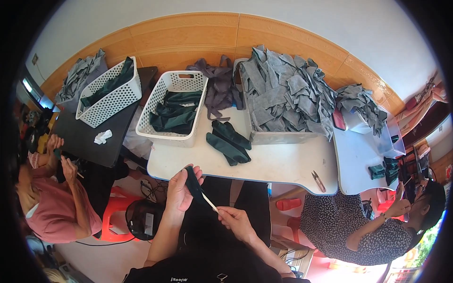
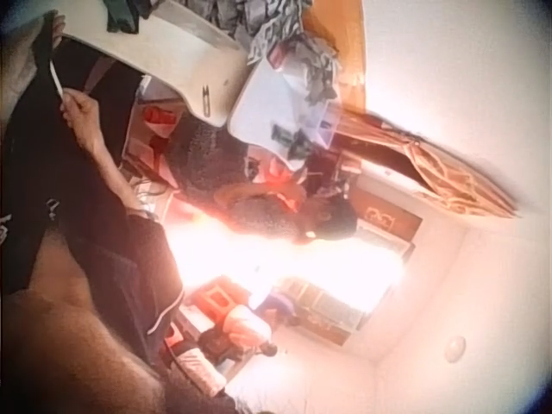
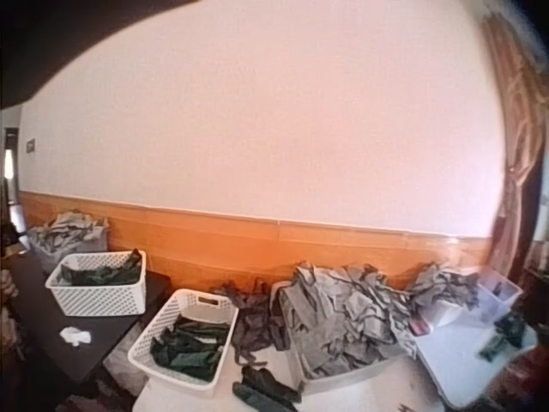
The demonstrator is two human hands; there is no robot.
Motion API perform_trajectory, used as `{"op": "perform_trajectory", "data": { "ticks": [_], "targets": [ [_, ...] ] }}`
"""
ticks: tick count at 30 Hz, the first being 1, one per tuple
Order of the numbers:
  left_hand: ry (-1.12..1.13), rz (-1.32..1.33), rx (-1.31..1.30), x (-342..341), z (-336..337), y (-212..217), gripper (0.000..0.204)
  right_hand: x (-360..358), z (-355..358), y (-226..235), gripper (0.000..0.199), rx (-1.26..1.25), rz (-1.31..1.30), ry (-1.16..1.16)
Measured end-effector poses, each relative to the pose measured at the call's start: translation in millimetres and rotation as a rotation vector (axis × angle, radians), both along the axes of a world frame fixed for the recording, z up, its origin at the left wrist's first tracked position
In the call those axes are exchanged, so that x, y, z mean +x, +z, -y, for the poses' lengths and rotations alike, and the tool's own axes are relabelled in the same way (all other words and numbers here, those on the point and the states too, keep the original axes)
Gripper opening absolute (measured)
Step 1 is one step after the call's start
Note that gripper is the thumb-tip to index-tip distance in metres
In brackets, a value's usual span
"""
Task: Manually turning fabric pieces inside out using a thin wooden stick.
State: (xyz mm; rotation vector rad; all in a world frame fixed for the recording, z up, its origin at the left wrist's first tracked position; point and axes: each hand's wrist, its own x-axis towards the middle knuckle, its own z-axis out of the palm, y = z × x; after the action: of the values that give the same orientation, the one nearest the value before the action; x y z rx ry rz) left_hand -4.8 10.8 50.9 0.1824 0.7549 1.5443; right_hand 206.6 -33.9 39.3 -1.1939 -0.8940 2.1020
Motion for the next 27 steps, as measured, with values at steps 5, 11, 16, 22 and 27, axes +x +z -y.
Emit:
{"op": "perform_trajectory", "data": {
  "ticks": [5,11,16,22,27],
  "targets": [
    [0.058,-0.036,-0.007,-0.7,-0.5,-4.2,0.030,2.8,1.6,0.5,0.027,-0.017,-0.109,0.020],
    [-0.021,0.026,0.029,-1.7,0.5,1.8,0.027,-2.9,3.1,0.0,0.028,-0.012,-0.135,0.015],
    [-0.062,0.001,0.063,-8.8,-2.3,2.3,0.024,0.0,6.2,0.8,0.029,-0.014,-0.122,0.042],
    [0.000,-0.014,0.034,-3.9,-2.4,-0.5,0.023,6.8,9.8,2.1,0.029,-0.015,-0.100,0.051],
    [0.017,-0.021,0.026,-3.3,-1.8,-0.1,0.022,7.1,12.5,0.6,0.029,-0.007,-0.064,0.052]
  ]
}}
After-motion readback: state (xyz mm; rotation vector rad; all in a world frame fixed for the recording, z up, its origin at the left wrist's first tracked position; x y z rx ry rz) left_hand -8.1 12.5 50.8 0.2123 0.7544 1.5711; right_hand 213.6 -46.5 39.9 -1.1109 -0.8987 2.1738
